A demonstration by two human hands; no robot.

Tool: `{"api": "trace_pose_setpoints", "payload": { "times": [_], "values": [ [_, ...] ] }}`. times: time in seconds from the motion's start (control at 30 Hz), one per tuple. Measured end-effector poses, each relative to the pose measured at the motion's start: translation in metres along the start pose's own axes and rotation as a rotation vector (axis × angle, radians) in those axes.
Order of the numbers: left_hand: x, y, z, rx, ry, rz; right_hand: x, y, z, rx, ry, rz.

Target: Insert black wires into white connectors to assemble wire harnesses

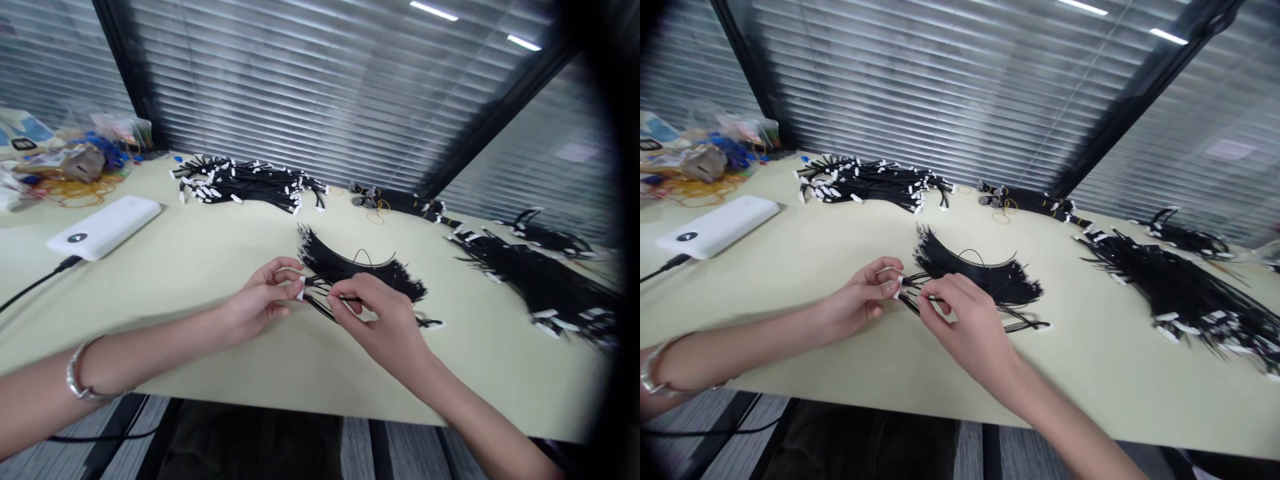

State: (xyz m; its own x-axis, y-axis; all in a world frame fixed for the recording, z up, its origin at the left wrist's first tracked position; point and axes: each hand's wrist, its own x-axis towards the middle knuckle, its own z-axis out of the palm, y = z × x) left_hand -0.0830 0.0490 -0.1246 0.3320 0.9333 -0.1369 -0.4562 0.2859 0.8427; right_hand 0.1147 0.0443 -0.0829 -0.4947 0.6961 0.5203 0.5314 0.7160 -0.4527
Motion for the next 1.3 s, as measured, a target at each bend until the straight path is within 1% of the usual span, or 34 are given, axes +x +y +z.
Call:
{"api": "trace_pose_setpoints", "payload": {
  "times": [0.07,0.13,0.23,0.33,0.63,1.17,1.3],
  "values": [
    [0.0,0.001,0.0,-0.004,-0.012,0.015,-0.003,0.008,0.004,0.017,0.005,0.026],
    [-0.001,0.002,0.001,-0.01,-0.017,0.025,-0.004,0.011,0.006,0.017,0.022,0.008],
    [0.0,0.002,0.002,-0.014,-0.023,0.028,-0.005,0.01,0.006,-0.02,0.07,-0.058],
    [0.0,0.001,0.002,-0.012,-0.029,0.029,-0.007,0.006,0.006,-0.057,0.106,-0.084],
    [-0.001,0.002,0.002,-0.042,-0.039,0.019,-0.007,0.006,0.008,-0.063,0.101,-0.055],
    [-0.001,0.002,0.003,-0.073,-0.054,0.018,-0.01,0.005,0.013,-0.137,0.142,-0.151],
    [-0.001,0.002,0.003,-0.071,-0.056,0.015,-0.01,0.005,0.013,-0.199,0.155,-0.204]
  ]
}}
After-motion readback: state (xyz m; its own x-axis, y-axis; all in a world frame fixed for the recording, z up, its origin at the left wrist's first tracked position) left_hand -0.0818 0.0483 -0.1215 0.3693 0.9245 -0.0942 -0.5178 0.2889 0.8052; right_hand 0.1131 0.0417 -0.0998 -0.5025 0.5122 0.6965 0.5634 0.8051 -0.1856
